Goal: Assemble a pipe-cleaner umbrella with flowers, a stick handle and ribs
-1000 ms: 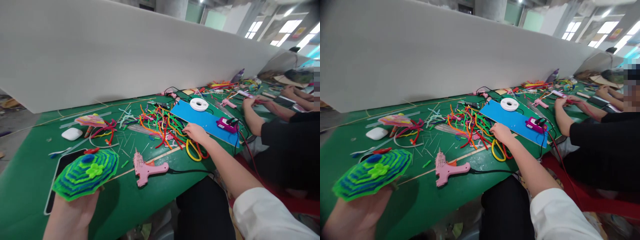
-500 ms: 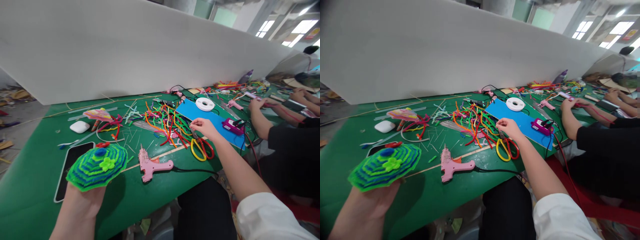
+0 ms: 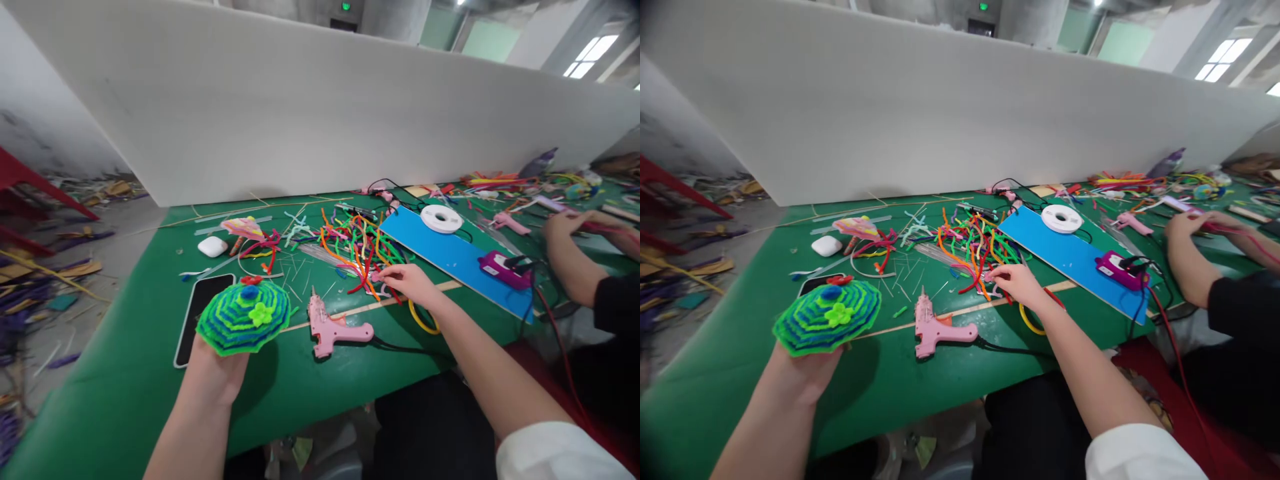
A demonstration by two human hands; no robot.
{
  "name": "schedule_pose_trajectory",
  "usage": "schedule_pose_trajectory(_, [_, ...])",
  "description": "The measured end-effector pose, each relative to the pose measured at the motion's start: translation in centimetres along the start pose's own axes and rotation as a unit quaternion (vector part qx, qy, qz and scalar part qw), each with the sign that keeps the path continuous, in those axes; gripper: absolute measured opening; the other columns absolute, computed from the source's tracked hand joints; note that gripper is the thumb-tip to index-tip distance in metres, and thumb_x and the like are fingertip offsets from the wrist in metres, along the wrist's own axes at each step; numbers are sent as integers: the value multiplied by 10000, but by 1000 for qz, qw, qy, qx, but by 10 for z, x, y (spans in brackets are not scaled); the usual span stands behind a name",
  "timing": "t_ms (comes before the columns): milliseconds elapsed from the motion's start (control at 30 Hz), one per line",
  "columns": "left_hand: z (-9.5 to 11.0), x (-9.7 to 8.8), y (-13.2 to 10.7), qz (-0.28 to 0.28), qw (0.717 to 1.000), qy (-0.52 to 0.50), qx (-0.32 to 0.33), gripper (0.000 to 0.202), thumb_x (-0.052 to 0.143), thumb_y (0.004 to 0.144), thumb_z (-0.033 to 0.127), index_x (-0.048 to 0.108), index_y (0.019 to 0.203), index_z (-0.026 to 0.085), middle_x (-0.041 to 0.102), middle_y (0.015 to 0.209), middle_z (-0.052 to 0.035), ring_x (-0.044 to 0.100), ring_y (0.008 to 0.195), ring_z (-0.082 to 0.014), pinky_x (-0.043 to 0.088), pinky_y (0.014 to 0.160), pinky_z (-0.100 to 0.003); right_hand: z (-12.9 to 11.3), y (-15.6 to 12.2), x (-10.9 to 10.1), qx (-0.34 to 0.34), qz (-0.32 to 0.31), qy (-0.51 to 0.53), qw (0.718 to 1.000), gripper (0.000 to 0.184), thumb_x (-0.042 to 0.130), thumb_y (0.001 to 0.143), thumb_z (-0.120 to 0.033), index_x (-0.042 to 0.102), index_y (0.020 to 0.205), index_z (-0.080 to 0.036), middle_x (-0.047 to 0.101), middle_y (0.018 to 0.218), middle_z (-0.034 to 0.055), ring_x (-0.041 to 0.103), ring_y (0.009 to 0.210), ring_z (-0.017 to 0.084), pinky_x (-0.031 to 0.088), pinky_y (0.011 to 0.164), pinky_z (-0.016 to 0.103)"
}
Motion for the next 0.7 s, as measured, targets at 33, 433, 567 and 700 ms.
schedule_pose_trajectory(33, [2, 0, -1, 1, 1000, -3, 5, 377, 773, 531, 320, 679, 876, 200, 722, 789, -21, 668, 675, -181, 517, 455, -195, -2, 0, 3, -3, 4, -5, 1000, 187, 543, 713, -232, 718, 775, -211, 724, 784, 9, 653, 698, 168, 490, 652, 267])
schedule_pose_trajectory(433, [-21, 4, 6, -26, 992, 122, -10, 309, 768, 547, 216, 702, 841, 151, 720, 774, -46, 662, 748, -211, 529, 730, -339, -47, 6, 25, -21, 90, 41, 995, 210, 533, 723, -275, 693, 833, -192, 692, 781, 37, 611, 719, 190, 466, 691, 323])
schedule_pose_trajectory(567, [-28, 19, 8, -96, 962, 257, -4, 227, 732, 575, 194, 701, 793, 139, 723, 789, -43, 651, 777, -221, 505, 775, -345, -60, 9, 35, -22, 88, 101, 991, 290, 562, 744, -334, 685, 970, -199, 709, 861, 45, 631, 785, 196, 486, 717, 323])
schedule_pose_trajectory(700, [-31, 24, 8, -131, 938, 321, 9, 189, 674, 613, 189, 698, 795, 143, 725, 819, -46, 648, 772, -221, 502, 764, -344, -62, 10, 46, -27, 66, 149, 986, 240, 604, 719, -348, 707, 876, -198, 714, 822, 44, 645, 761, 198, 504, 683, 315])
Point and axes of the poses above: each hand's wrist, its own y-axis towards the middle knuckle, its own x-axis out of the palm, z = x × y, the point moved 8 cm from there along y, towards the middle knuckle
